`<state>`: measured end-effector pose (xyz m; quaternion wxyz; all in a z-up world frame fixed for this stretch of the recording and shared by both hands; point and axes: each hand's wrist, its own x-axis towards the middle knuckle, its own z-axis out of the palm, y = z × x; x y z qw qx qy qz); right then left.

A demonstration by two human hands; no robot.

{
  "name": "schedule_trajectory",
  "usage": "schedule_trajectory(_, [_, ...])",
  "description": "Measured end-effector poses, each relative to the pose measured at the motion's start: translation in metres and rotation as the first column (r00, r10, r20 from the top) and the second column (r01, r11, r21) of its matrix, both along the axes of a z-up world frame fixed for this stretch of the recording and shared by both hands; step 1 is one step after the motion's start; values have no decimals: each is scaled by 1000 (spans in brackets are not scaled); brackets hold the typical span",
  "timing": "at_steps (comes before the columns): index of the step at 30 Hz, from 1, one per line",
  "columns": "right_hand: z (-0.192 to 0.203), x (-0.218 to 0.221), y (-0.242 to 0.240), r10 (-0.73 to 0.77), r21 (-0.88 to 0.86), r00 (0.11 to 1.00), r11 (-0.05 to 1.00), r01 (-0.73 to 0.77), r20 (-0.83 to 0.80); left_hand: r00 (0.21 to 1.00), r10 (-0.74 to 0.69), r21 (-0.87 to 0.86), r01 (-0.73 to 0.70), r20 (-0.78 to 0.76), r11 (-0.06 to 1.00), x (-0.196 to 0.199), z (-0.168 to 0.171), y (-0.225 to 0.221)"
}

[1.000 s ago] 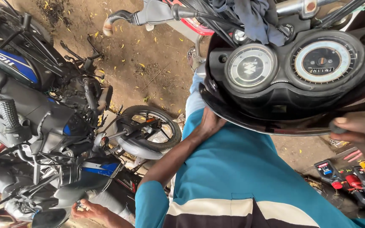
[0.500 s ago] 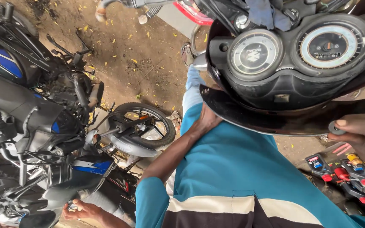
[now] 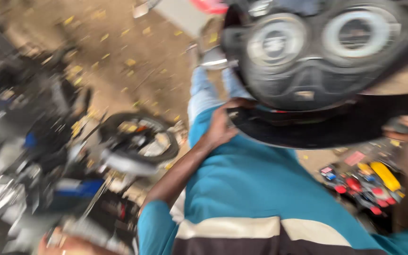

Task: Repairing and cleaning the front visor and assembly of a motorcycle.

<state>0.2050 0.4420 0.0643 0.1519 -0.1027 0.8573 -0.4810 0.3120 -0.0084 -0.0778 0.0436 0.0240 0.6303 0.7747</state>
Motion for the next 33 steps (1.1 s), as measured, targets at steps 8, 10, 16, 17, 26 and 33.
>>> schedule_trajectory(8, [48, -9, -103, 17, 29, 894, 1000, -4, -448, 993, 29, -58, -35, -114, 998, -24, 20, -2])
schedule_trajectory(10, [43, -9, -102, -5, 23, 888, 1000, 18, -460, 993, 24, -71, -32, -116, 997, -28, 25, -3])
schedule_trajectory(16, [8, -1, -85, -253, -284, 800, 953, 108, -545, 977, -104, -158, 74, -189, 985, -34, 45, -11])
schedule_trajectory(17, [7, -2, -87, -331, -349, 782, 924, 155, -528, 962, -167, -205, 122, -217, 971, -31, 44, -11])
schedule_trajectory(26, [-33, -32, -90, -583, -337, 773, 801, 495, -249, 930, -296, -188, 258, -219, 948, -26, 39, -10])
schedule_trajectory(33, [-167, -2, 45, -545, -631, 555, 60, 773, 628, 967, -187, -60, 200, 172, 978, -26, 57, 6])
